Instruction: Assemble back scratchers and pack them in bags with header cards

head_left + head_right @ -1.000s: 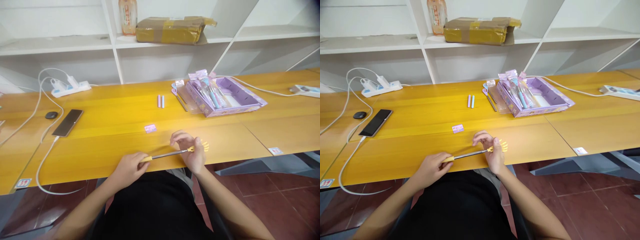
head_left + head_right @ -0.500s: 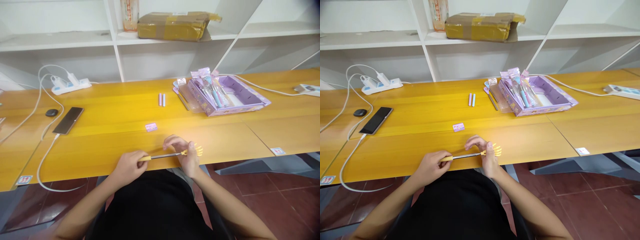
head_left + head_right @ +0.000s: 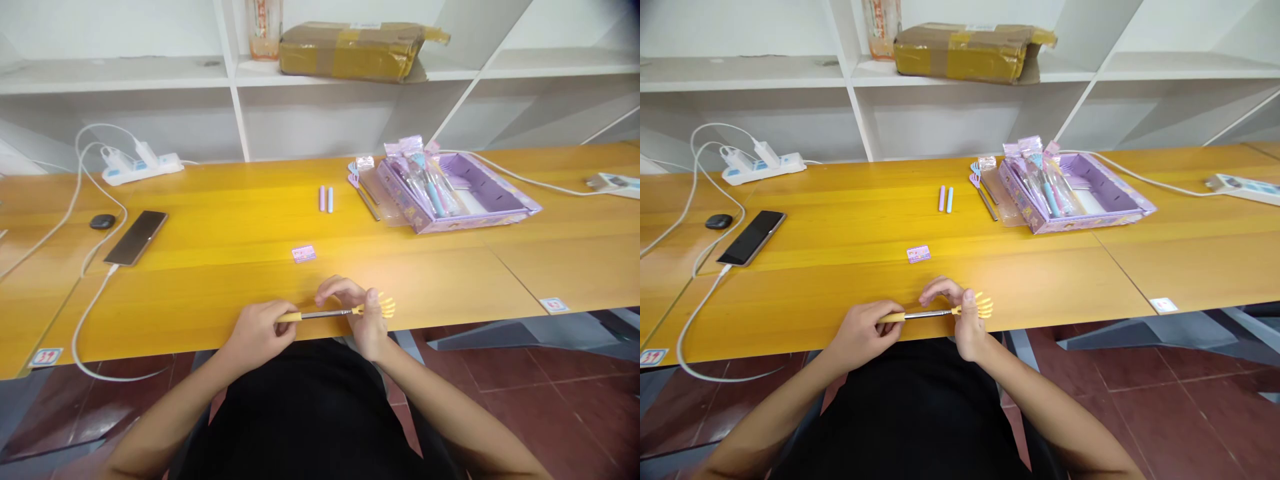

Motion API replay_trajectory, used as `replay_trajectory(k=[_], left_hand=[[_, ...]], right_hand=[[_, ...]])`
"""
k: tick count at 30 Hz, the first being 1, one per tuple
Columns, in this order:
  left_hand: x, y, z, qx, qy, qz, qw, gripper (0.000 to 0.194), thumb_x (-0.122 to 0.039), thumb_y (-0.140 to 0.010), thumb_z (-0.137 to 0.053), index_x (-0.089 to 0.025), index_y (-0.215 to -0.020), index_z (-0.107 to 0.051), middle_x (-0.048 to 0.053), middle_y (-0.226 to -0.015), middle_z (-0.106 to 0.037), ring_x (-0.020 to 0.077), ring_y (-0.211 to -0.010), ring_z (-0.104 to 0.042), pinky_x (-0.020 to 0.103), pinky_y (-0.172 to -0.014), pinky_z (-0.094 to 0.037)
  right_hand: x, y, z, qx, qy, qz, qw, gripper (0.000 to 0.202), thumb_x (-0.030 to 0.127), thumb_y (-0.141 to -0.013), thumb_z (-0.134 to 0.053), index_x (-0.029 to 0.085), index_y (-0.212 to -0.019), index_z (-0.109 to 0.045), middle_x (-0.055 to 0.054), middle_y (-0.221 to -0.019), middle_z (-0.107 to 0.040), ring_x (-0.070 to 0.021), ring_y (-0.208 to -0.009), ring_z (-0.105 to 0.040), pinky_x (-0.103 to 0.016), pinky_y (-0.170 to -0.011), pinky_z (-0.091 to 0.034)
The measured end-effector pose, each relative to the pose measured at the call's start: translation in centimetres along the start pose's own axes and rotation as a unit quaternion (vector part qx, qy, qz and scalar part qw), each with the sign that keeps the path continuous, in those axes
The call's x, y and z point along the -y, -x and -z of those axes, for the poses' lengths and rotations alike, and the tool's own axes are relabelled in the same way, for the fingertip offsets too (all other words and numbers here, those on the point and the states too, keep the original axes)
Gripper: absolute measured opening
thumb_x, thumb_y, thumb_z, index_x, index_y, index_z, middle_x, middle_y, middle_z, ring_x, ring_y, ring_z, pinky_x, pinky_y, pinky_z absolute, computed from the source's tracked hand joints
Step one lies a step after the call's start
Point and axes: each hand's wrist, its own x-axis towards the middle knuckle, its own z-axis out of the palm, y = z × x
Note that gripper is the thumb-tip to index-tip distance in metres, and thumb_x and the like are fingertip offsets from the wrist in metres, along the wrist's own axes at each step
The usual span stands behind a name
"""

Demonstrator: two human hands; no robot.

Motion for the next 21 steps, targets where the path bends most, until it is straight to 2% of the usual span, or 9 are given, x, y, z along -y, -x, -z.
replay_trajectory(k=[9, 21], left_hand=[[-0.07, -0.10, -0.14, -0.007, -0.006, -0.001, 1.000, 0.011, -0.015, -0.094, -0.063, -0.023, -0.096, -0.069, -0.005, -0.071, -0.062, 0.0113, -0.063, -0.057, 0.026, -0.065, -0.040], [-0.11, -0.09, -0.13, -0.007, -0.004, -0.005, 1.000, 0.009, -0.014, -0.093, -0.064, -0.022, -0.090, -0.066, -0.006, -0.070, -0.059, 0.0102, -0.063, -0.055, 0.025, -0.065, -0.039]], right_hand=[[-0.35, 0.01, -0.08, 0.009, 0.001, -0.017, 1.000, 0.075, 0.073, -0.111, -0.015, 0.029, -0.108, -0.075, -0.009, -0.102, -0.070, -0.0286, -0.100, -0.067, -0.047, -0.096, -0.053], [-0.46, 0.18, -0.10, 0.050, 0.036, -0.016, 0.998, 0.078, 0.071, -0.112, -0.007, 0.028, -0.111, -0.072, -0.010, -0.110, -0.068, -0.0284, -0.109, -0.065, -0.046, -0.104, -0.050]])
